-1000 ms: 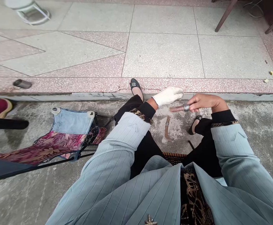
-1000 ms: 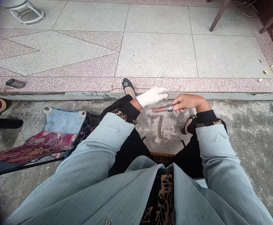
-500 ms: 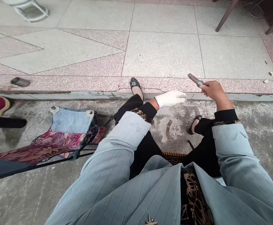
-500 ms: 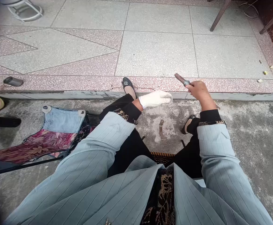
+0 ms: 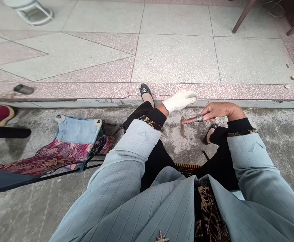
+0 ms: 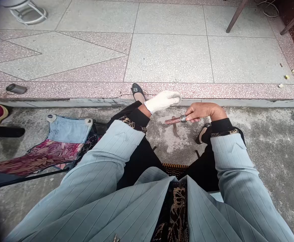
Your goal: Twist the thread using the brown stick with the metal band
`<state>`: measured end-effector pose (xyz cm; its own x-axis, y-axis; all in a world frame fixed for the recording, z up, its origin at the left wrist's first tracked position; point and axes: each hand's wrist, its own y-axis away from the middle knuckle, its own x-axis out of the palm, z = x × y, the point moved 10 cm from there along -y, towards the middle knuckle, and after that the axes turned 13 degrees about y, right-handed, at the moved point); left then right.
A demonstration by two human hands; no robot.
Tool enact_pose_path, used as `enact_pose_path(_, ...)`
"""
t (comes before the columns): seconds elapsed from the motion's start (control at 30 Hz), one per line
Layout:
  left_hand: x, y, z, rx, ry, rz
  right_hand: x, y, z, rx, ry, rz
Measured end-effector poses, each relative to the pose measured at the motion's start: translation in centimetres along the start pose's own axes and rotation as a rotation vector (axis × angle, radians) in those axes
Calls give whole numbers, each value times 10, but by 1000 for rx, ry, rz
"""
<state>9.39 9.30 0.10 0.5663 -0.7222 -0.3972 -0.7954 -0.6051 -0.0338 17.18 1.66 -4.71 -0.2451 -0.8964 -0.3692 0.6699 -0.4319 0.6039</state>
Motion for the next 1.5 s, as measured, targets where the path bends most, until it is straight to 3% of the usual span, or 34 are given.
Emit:
enact_pose_path(0.1, -1, -3, 4, 2, -39, -9, -6, 5, 10, -34, -28, -50)
enact_pose_path(0.2, 3, -7, 12, -15, -77, 6, -24, 17, 16, -56, -69, -211)
enact_pose_path(0.4, 39, -3, 23, -111, 64, 159, -86, 72, -5, 18, -155, -916)
enact_pose_path(0.53, 54, 4, 13, -126, 136, 227, -105, 98, -47, 300, -114, -1203)
enact_pose_path(0.63, 54, 7, 4, -102, 162, 254, -109, 100, -70, 571, 65, -1162)
enact_pose_path(0.7, 49, 8, -1, -68, 186, 253, -107, 93, -76, 682, 191, -1036)
enact_pose_path(0.8, 37, 8, -5, -38, 220, 227, -96, 75, -75, 738, 335, -788)
enact_pose_path(0.87, 28, 9, -5, -35, 243, 178, -80, 57, -71, 683, 370, -575)
enact_pose_path(0.97, 10, 9, -5, -37, 276, 52, -46, 26, -50, 424, 282, -301)
enact_pose_path(1.07, -2, 9, -6, -44, 273, -42, -26, 8, -19, 184, 216, -206)
enact_pose_path(1.2, -11, 7, -4, -40, 187, -101, -18, 3, 2, 96, 193, -183)
enact_pose_path(1.33, -18, 3, 6, -61, 52, -164, -26, 24, 11, 20, 126, -240)
enact_pose_path(1.4, -11, 2, 12, -98, 47, -125, -45, 42, 13, -59, -51, -426)
enact_pose_path(1.5, 19, 2, 16, -144, 123, 66, -79, 76, -5, -47, -257, -859)
